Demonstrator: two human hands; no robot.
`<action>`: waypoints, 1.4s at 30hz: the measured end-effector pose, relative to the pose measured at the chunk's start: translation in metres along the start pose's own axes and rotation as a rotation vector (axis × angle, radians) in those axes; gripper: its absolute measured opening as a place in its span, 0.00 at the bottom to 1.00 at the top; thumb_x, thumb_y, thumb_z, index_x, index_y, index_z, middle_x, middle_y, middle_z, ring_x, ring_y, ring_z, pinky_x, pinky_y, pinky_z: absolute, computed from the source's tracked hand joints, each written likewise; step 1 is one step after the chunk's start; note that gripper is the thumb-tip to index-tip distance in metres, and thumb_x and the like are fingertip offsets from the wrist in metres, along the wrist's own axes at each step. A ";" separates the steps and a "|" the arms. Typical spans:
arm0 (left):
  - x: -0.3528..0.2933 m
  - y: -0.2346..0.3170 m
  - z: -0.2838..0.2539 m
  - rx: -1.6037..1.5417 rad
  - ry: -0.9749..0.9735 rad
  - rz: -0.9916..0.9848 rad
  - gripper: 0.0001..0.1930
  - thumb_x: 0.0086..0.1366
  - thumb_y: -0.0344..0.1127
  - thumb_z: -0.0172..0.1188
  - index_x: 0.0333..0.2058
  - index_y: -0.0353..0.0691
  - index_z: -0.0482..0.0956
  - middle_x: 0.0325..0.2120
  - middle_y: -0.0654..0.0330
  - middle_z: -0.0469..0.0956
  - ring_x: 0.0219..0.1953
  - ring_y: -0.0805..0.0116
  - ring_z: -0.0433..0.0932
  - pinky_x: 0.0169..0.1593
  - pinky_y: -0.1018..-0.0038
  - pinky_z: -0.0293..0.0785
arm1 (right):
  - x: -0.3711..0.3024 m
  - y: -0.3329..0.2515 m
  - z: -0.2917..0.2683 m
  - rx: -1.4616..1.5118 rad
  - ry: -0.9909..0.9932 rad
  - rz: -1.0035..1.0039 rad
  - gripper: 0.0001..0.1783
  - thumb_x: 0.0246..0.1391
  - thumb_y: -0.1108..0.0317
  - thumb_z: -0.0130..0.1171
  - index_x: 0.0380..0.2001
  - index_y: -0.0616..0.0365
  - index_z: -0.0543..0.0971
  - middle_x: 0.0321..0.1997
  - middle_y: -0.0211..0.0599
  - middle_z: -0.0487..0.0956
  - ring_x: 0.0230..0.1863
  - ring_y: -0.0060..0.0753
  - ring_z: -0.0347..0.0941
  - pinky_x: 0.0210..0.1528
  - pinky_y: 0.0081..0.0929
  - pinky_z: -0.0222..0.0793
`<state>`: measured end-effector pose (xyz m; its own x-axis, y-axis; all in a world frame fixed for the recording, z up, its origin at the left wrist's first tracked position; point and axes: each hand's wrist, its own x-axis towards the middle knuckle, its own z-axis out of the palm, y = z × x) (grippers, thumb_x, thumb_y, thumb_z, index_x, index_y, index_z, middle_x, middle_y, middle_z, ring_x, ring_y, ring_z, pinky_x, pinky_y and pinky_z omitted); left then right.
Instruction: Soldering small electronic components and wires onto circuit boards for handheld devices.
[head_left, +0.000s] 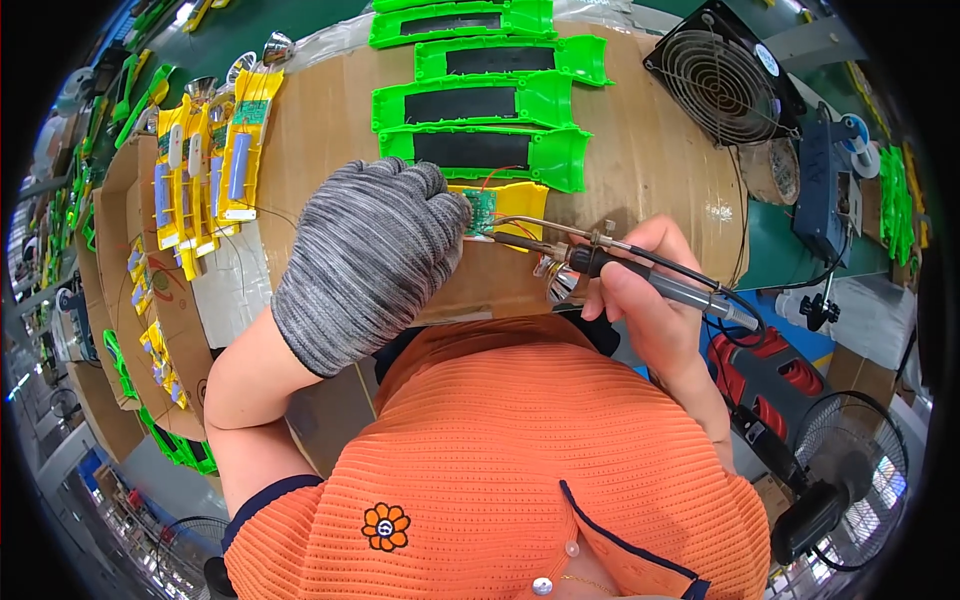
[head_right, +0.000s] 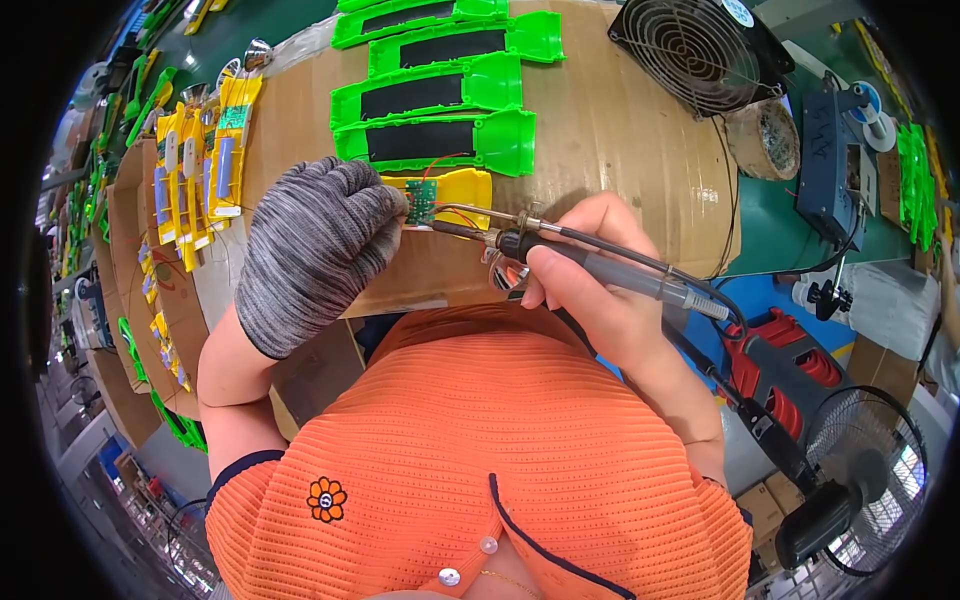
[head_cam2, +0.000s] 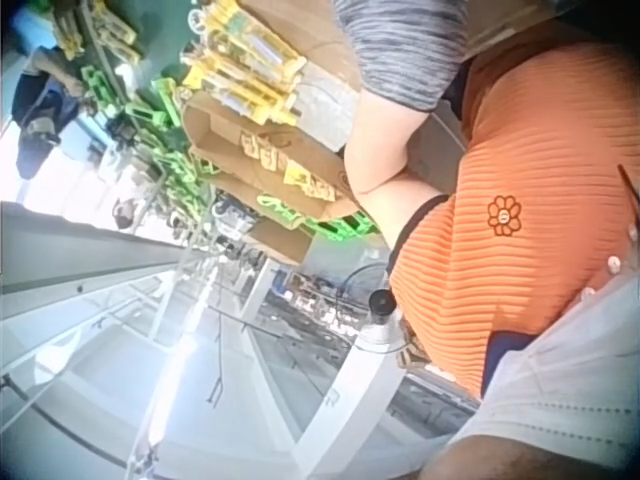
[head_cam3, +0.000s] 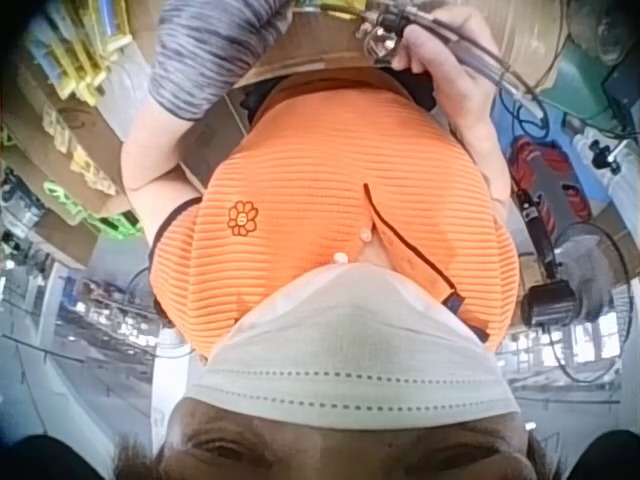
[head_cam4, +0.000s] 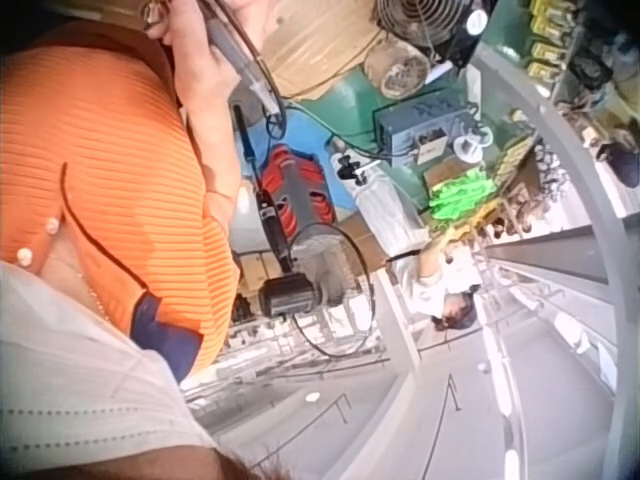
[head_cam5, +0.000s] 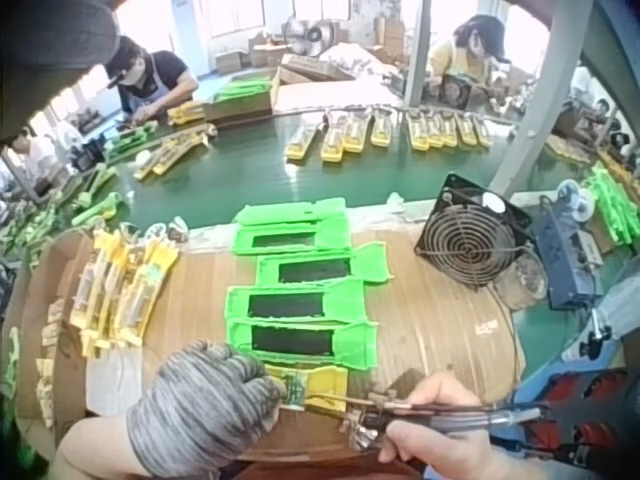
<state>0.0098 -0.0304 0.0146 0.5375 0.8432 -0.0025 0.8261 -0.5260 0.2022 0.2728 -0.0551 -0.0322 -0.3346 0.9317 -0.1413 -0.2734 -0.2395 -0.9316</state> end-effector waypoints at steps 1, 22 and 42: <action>0.000 0.000 0.000 -0.002 0.006 0.004 0.07 0.55 0.32 0.65 0.34 0.42 0.81 0.31 0.56 0.79 0.34 0.53 0.77 0.39 0.60 0.73 | 0.000 -0.001 0.001 -0.008 0.000 0.002 0.10 0.59 0.78 0.57 0.36 0.60 0.66 0.31 0.42 0.80 0.26 0.22 0.75 0.26 0.17 0.69; 0.001 0.001 0.000 0.027 -0.019 0.010 0.08 0.55 0.33 0.64 0.34 0.42 0.81 0.29 0.56 0.78 0.34 0.54 0.77 0.39 0.59 0.73 | -0.004 -0.005 -0.004 -0.045 0.056 -0.003 0.10 0.59 0.78 0.57 0.37 0.62 0.66 0.26 0.38 0.78 0.24 0.24 0.76 0.27 0.18 0.71; 0.019 -0.025 -0.027 0.394 -0.046 0.249 0.21 0.59 0.35 0.57 0.53 0.41 0.75 0.46 0.56 0.78 0.43 0.60 0.77 0.48 0.64 0.72 | 0.027 0.001 -0.051 0.219 0.362 -0.367 0.06 0.61 0.72 0.53 0.35 0.57 0.65 0.19 0.29 0.65 0.22 0.26 0.68 0.56 0.48 0.71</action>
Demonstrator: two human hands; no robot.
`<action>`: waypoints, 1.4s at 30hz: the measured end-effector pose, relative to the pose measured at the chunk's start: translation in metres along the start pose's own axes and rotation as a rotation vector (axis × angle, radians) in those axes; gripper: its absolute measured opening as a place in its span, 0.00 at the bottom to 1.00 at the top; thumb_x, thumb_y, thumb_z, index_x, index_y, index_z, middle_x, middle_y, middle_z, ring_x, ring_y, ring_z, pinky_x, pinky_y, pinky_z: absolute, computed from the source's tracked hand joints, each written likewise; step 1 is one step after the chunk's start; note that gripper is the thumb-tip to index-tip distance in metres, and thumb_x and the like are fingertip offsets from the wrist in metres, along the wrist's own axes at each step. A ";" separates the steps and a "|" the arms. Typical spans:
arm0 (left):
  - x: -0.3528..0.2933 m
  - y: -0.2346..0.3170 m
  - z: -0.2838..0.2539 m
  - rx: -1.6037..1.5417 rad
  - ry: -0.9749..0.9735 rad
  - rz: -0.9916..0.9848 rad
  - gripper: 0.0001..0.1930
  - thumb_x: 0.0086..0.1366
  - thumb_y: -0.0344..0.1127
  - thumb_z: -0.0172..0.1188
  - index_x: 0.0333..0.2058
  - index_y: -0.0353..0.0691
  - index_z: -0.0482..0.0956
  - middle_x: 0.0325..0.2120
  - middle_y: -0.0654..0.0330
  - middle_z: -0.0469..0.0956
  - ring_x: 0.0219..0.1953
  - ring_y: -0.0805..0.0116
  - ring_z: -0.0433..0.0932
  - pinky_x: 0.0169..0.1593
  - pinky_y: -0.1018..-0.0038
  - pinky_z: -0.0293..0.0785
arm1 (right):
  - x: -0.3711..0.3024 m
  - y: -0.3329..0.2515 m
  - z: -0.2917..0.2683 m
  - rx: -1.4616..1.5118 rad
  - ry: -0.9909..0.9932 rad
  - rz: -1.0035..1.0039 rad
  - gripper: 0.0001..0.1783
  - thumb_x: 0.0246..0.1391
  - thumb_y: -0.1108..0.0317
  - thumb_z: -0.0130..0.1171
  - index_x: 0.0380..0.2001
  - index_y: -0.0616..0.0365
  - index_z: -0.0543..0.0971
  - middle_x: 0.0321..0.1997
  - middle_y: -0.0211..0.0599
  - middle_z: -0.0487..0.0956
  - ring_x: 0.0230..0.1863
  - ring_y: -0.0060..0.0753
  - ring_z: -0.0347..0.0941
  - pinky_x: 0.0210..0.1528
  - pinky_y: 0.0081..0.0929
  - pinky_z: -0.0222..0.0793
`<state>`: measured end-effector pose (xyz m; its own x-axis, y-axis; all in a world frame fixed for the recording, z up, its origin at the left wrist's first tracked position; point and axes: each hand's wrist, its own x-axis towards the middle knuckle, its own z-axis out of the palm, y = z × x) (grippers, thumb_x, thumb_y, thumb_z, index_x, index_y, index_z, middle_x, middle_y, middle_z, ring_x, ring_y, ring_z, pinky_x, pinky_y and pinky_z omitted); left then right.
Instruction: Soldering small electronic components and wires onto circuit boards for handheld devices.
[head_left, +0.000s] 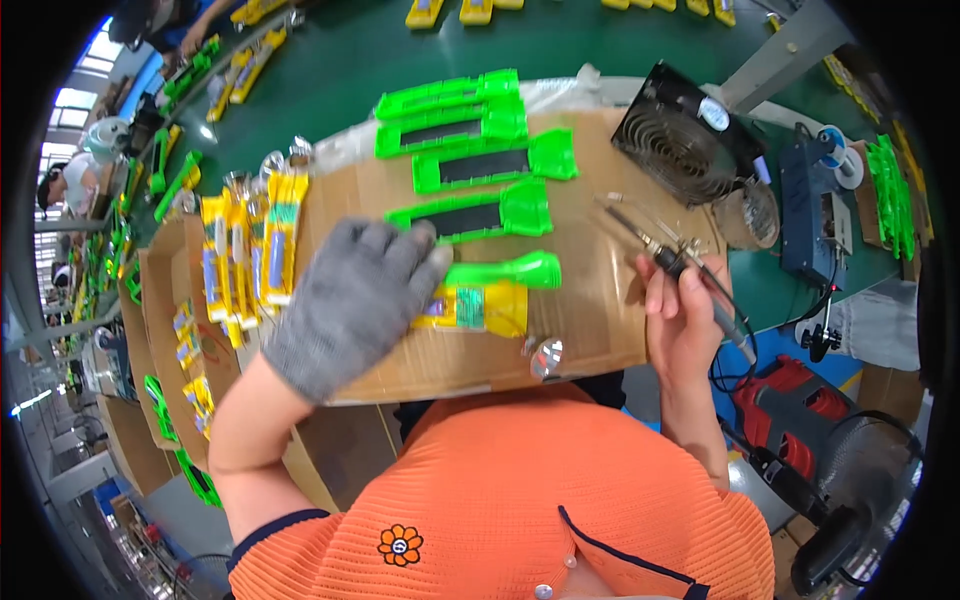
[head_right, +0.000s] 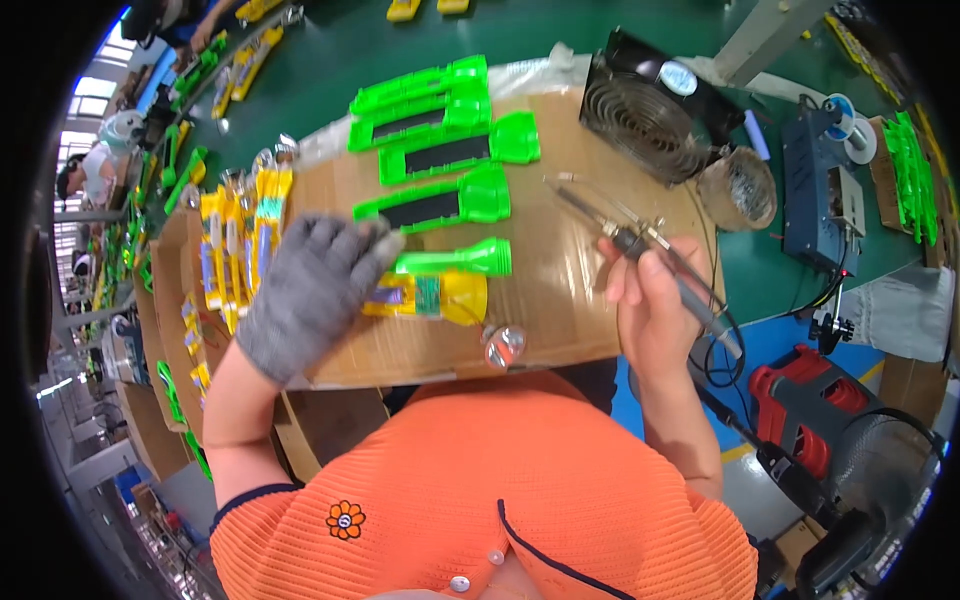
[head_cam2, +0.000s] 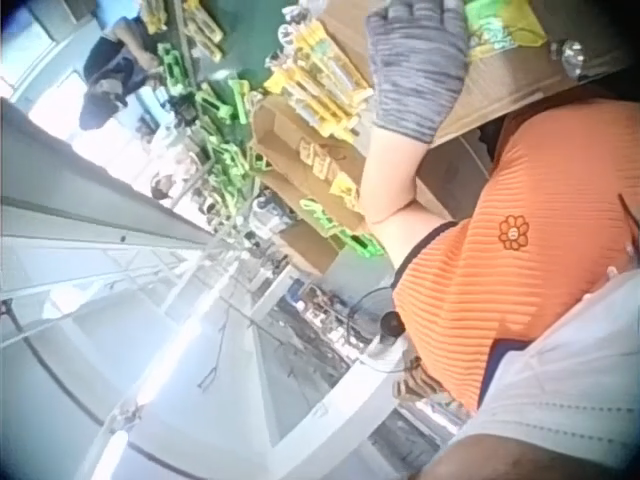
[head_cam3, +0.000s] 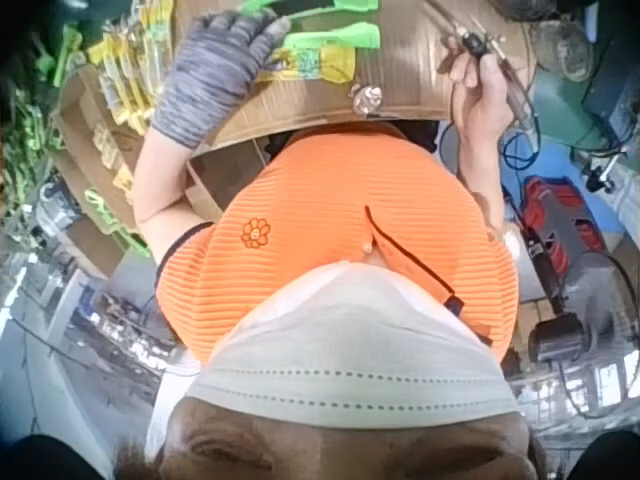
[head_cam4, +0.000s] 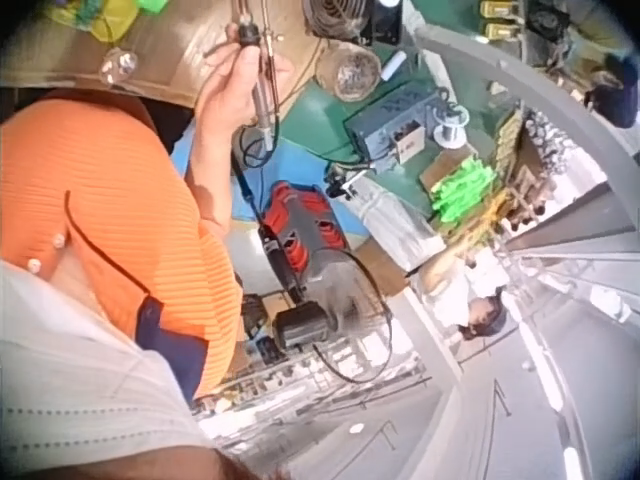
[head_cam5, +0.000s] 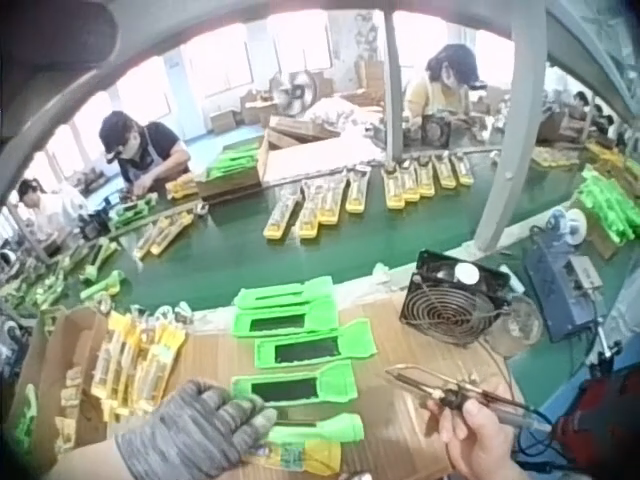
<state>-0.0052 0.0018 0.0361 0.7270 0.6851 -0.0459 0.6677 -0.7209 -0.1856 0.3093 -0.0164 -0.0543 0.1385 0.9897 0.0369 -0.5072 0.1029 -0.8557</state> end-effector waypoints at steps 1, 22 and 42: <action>-0.008 0.003 -0.004 -0.085 -0.027 -0.026 0.26 0.58 0.38 0.60 0.56 0.42 0.73 0.49 0.54 0.77 0.45 0.57 0.76 0.51 0.62 0.70 | 0.000 -0.001 0.000 0.001 -0.001 0.001 0.07 0.61 0.72 0.52 0.35 0.57 0.65 0.19 0.29 0.65 0.22 0.26 0.68 0.56 0.47 0.71; 0.009 -0.301 0.089 -0.147 -0.282 -0.589 0.38 0.65 0.46 0.60 0.68 0.41 0.54 0.53 0.39 0.71 0.55 0.41 0.73 0.61 0.60 0.68 | 0.004 -0.001 0.008 0.052 0.121 0.064 0.11 0.62 0.65 0.55 0.35 0.52 0.63 0.17 0.23 0.59 0.19 0.20 0.60 0.44 0.31 0.67; 0.007 -0.373 0.057 -0.040 -0.011 -0.902 0.20 0.64 0.38 0.53 0.54 0.45 0.77 0.45 0.48 0.81 0.47 0.51 0.81 0.50 0.59 0.78 | 0.002 0.005 -0.001 0.171 0.088 0.074 0.02 0.69 0.68 0.45 0.41 0.51 0.68 0.17 0.21 0.56 0.22 0.16 0.57 0.51 0.27 0.66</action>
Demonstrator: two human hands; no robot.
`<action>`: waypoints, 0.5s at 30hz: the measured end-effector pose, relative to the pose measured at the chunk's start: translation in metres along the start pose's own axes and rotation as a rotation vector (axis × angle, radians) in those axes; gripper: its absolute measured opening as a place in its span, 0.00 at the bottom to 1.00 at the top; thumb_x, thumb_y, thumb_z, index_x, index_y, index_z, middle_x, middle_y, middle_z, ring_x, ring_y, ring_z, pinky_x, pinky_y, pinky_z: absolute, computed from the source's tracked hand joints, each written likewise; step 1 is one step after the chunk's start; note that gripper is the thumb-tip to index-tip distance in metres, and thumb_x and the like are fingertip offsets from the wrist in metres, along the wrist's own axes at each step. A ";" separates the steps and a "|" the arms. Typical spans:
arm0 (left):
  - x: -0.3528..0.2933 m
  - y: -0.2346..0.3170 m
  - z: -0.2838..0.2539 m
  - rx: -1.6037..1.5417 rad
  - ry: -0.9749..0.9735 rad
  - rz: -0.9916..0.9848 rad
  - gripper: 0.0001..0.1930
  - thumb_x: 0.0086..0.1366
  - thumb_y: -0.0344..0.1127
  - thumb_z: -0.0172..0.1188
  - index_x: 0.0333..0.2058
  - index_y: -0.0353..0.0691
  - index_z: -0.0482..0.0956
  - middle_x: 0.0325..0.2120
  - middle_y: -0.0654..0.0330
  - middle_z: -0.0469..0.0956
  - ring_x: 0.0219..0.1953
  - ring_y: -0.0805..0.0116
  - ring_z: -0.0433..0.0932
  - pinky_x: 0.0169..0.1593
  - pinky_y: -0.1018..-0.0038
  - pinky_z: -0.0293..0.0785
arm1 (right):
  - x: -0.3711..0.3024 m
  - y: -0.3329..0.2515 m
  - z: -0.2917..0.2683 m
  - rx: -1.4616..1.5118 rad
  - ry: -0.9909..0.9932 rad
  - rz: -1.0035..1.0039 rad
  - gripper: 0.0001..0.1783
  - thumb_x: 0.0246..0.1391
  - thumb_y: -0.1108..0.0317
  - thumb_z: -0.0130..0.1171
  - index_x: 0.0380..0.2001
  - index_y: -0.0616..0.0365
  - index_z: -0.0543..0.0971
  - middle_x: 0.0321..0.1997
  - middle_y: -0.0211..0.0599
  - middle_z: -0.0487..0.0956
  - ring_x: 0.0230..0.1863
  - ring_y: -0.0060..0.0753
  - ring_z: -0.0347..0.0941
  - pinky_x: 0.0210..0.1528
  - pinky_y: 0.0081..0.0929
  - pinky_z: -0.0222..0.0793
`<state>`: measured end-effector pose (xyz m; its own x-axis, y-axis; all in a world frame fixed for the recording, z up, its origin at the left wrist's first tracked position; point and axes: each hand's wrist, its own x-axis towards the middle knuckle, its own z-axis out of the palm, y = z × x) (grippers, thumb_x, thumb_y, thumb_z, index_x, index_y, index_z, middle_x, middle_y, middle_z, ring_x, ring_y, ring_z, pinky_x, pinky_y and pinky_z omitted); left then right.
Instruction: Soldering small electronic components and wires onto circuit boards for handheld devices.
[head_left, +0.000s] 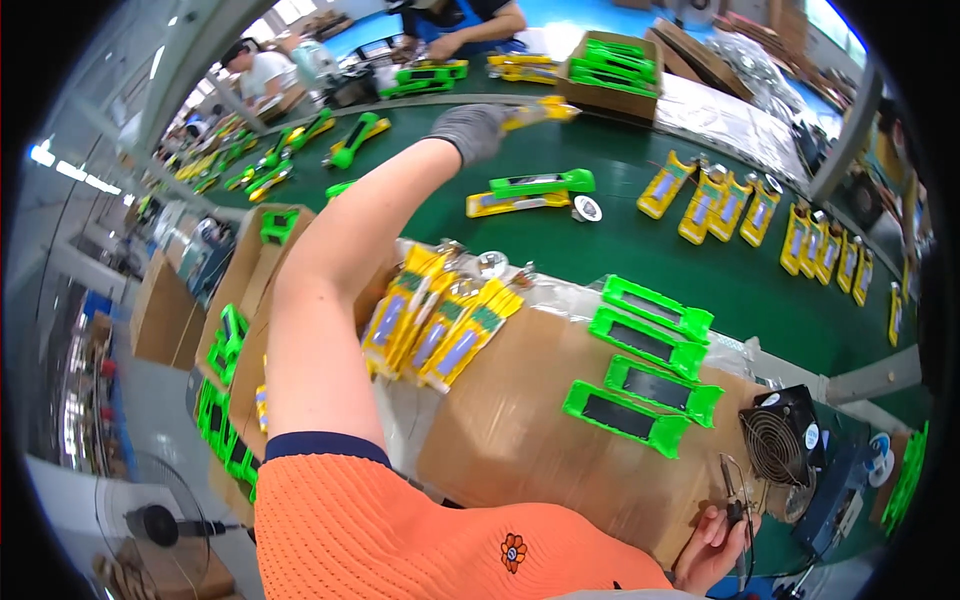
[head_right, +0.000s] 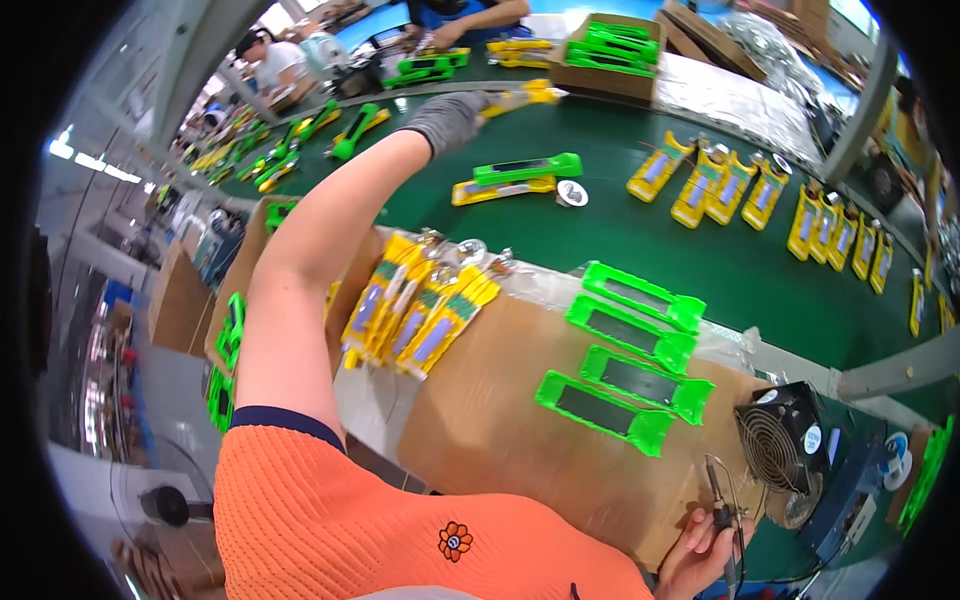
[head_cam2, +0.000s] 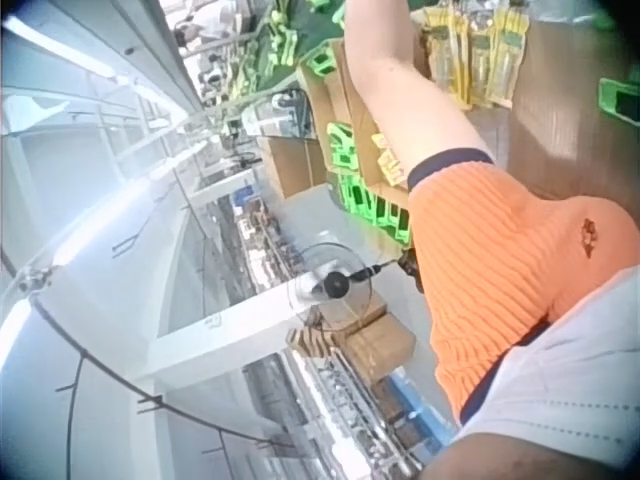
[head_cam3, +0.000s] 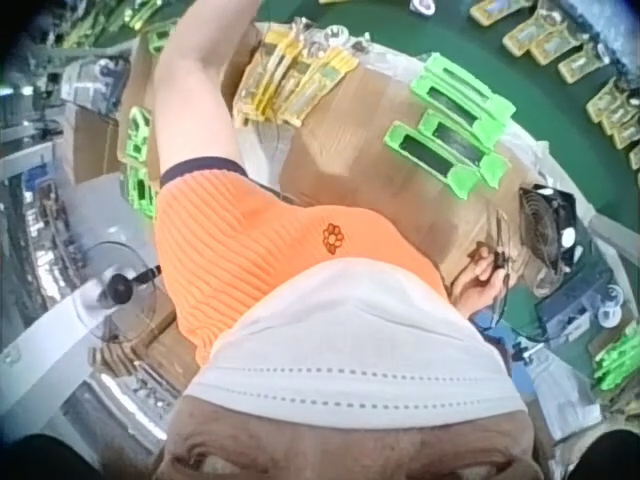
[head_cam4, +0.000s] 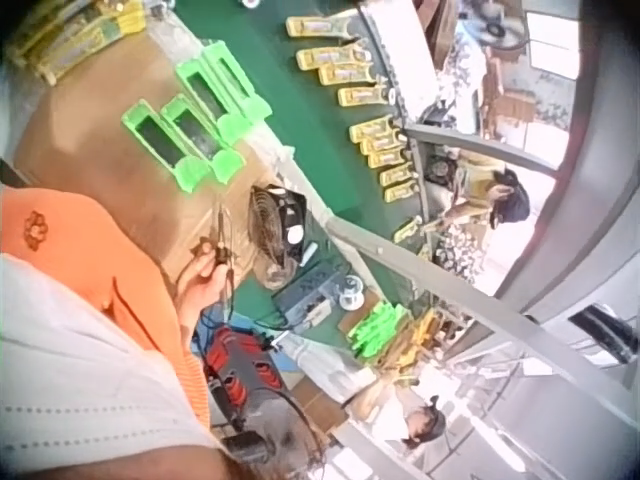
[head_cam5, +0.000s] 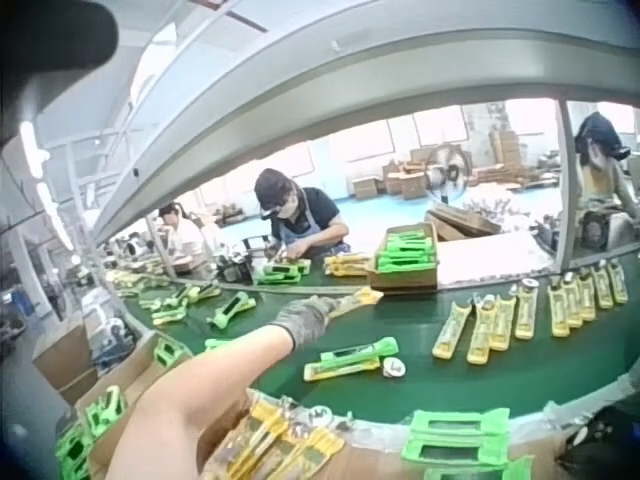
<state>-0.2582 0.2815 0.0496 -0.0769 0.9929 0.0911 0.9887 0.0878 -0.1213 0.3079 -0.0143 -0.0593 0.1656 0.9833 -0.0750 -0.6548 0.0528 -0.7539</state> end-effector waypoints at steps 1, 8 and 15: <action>-0.022 0.014 -0.020 -0.009 0.041 0.118 0.19 0.64 0.39 0.54 0.54 0.47 0.77 0.44 0.48 0.81 0.45 0.51 0.81 0.49 0.59 0.78 | 0.001 0.000 -0.001 0.008 -0.025 0.018 0.02 0.69 0.68 0.45 0.41 0.51 0.68 0.17 0.21 0.56 0.22 0.16 0.57 0.51 0.27 0.66; -0.252 0.127 -0.067 -0.030 0.286 0.620 0.25 0.60 0.32 0.59 0.57 0.38 0.69 0.49 0.53 0.76 0.51 0.56 0.76 0.54 0.63 0.72 | 0.001 -0.002 0.000 0.119 -0.114 -0.003 0.05 0.68 0.69 0.46 0.35 0.52 0.69 0.17 0.21 0.55 0.21 0.17 0.56 0.48 0.30 0.67; -0.335 0.182 -0.001 -0.019 -0.067 0.682 0.31 0.60 0.44 0.62 0.62 0.45 0.67 0.55 0.56 0.71 0.61 0.56 0.67 0.68 0.54 0.55 | -0.001 -0.009 -0.001 -0.027 -0.151 0.049 0.06 0.66 0.68 0.49 0.32 0.50 0.67 0.17 0.23 0.59 0.23 0.23 0.62 0.51 0.36 0.69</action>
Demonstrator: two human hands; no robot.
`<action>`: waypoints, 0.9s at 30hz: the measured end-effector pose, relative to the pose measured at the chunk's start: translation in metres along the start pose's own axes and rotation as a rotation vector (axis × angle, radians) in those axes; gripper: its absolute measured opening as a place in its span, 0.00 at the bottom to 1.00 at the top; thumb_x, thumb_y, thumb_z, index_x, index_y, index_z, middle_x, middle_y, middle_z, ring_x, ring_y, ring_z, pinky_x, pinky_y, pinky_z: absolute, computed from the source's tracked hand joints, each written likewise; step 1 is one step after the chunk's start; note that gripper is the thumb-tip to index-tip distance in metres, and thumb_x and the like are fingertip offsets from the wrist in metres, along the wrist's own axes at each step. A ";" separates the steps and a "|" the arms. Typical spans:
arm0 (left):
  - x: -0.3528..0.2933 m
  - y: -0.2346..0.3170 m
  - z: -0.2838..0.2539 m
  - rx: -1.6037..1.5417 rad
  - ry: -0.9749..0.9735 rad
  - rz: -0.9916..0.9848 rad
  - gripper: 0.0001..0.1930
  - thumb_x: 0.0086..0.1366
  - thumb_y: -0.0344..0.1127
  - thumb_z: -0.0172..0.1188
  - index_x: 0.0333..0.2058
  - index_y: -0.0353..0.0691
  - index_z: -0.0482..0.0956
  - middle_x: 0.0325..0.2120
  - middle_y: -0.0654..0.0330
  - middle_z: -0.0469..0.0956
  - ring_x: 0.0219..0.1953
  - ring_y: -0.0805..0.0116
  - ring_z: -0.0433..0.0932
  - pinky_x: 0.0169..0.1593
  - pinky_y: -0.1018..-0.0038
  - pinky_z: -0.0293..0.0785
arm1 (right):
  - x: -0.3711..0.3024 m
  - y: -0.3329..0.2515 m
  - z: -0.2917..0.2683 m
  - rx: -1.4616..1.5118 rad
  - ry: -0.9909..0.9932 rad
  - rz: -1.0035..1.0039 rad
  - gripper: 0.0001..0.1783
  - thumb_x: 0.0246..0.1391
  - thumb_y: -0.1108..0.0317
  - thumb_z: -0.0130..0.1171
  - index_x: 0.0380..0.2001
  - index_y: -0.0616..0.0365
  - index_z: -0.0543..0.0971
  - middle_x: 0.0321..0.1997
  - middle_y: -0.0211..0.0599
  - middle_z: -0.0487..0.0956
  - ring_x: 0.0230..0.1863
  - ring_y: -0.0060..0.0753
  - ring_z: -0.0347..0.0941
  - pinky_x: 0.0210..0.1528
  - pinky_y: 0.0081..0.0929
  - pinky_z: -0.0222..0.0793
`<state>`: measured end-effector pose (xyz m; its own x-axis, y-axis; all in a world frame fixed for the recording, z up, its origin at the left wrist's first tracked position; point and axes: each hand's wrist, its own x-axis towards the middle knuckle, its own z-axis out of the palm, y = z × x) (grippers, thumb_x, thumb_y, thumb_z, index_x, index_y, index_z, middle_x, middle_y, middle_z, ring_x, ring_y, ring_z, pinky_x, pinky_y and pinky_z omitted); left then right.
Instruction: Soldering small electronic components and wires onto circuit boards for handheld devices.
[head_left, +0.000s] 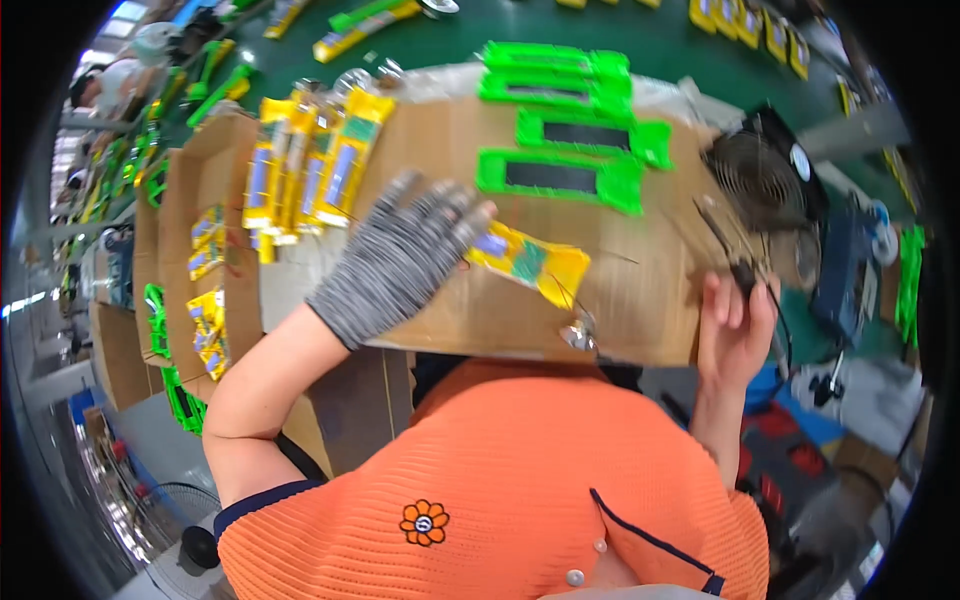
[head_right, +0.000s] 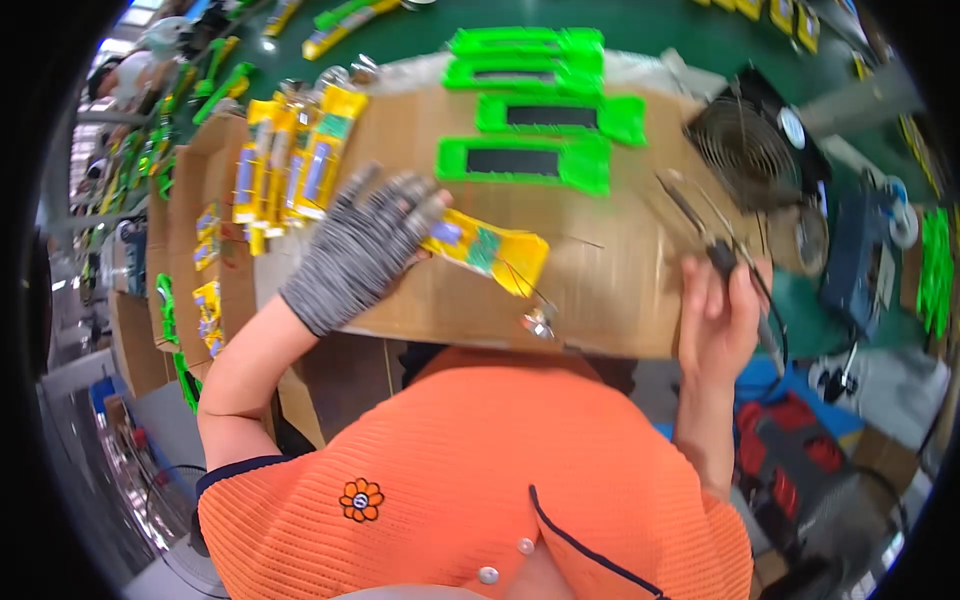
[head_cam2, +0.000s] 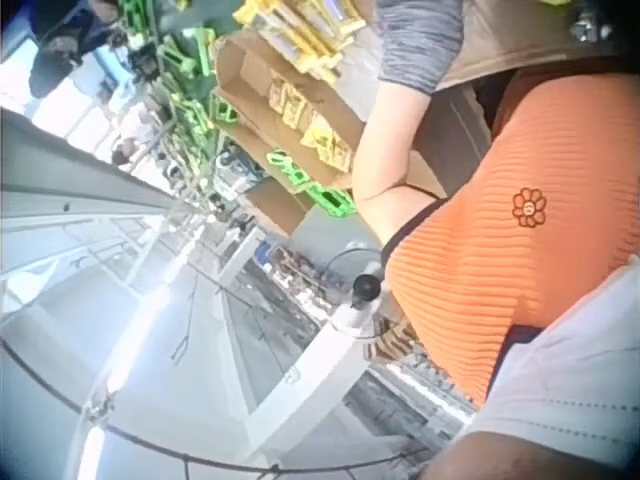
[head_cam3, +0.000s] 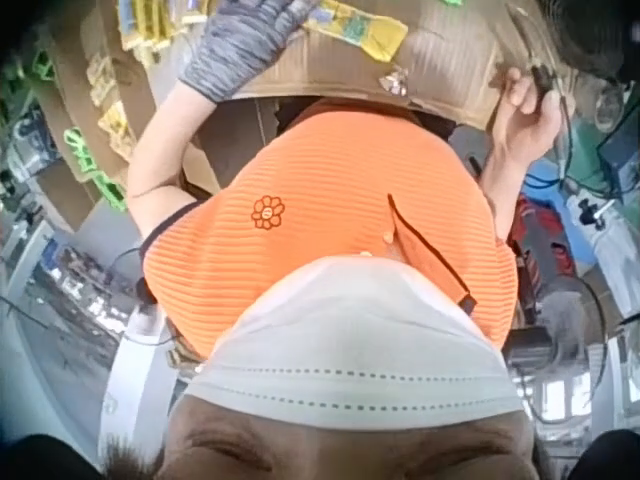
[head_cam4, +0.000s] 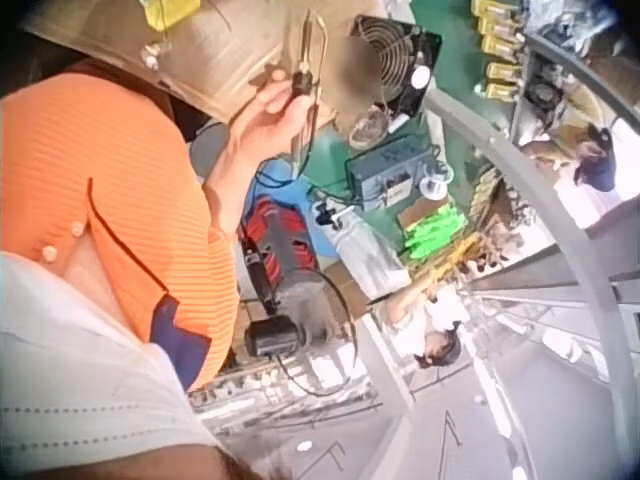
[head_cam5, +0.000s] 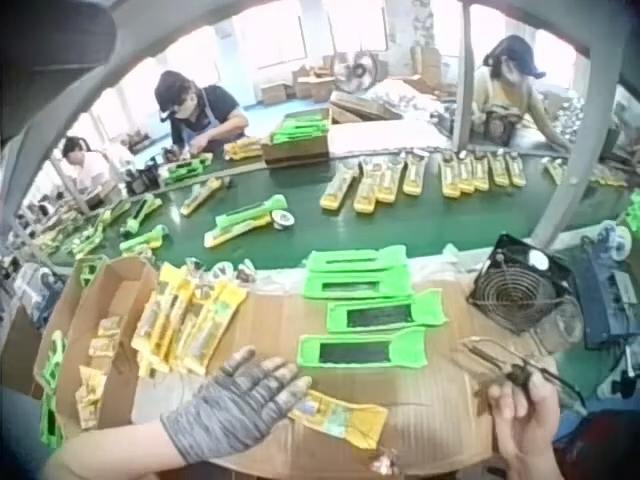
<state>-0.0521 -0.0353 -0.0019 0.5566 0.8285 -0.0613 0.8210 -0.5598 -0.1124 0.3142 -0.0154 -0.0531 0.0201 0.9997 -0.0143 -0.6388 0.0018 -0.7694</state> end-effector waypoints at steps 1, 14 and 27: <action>-0.003 0.003 -0.001 -0.011 0.090 -0.017 0.31 0.60 0.46 0.62 0.61 0.45 0.68 0.56 0.57 0.70 0.62 0.56 0.66 0.69 0.54 0.53 | -0.006 -0.003 0.004 -0.083 -0.018 -0.033 0.05 0.65 0.67 0.50 0.34 0.51 0.67 0.16 0.23 0.60 0.22 0.23 0.63 0.50 0.37 0.69; 0.030 0.024 0.007 -0.608 0.372 -0.158 0.11 0.60 0.31 0.61 0.42 0.40 0.82 0.40 0.54 0.79 0.42 0.53 0.77 0.50 0.62 0.72 | -0.042 0.015 0.051 -0.269 -0.228 0.195 0.12 0.58 0.69 0.56 0.38 0.55 0.63 0.14 0.24 0.60 0.13 0.26 0.63 0.65 0.66 0.59; 0.025 0.024 0.004 -0.717 0.253 -0.160 0.06 0.54 0.30 0.65 0.31 0.39 0.80 0.34 0.55 0.79 0.36 0.53 0.79 0.39 0.63 0.76 | -0.032 0.022 0.058 -0.333 -0.252 0.267 0.09 0.59 0.77 0.55 0.37 0.59 0.65 0.26 0.39 0.77 0.22 0.21 0.71 0.25 0.18 0.68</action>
<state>-0.0187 -0.0283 -0.0099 0.3660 0.9201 0.1398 0.7275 -0.3766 0.5735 0.2548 -0.0462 -0.0318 -0.3238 0.9391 -0.1154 -0.3150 -0.2220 -0.9228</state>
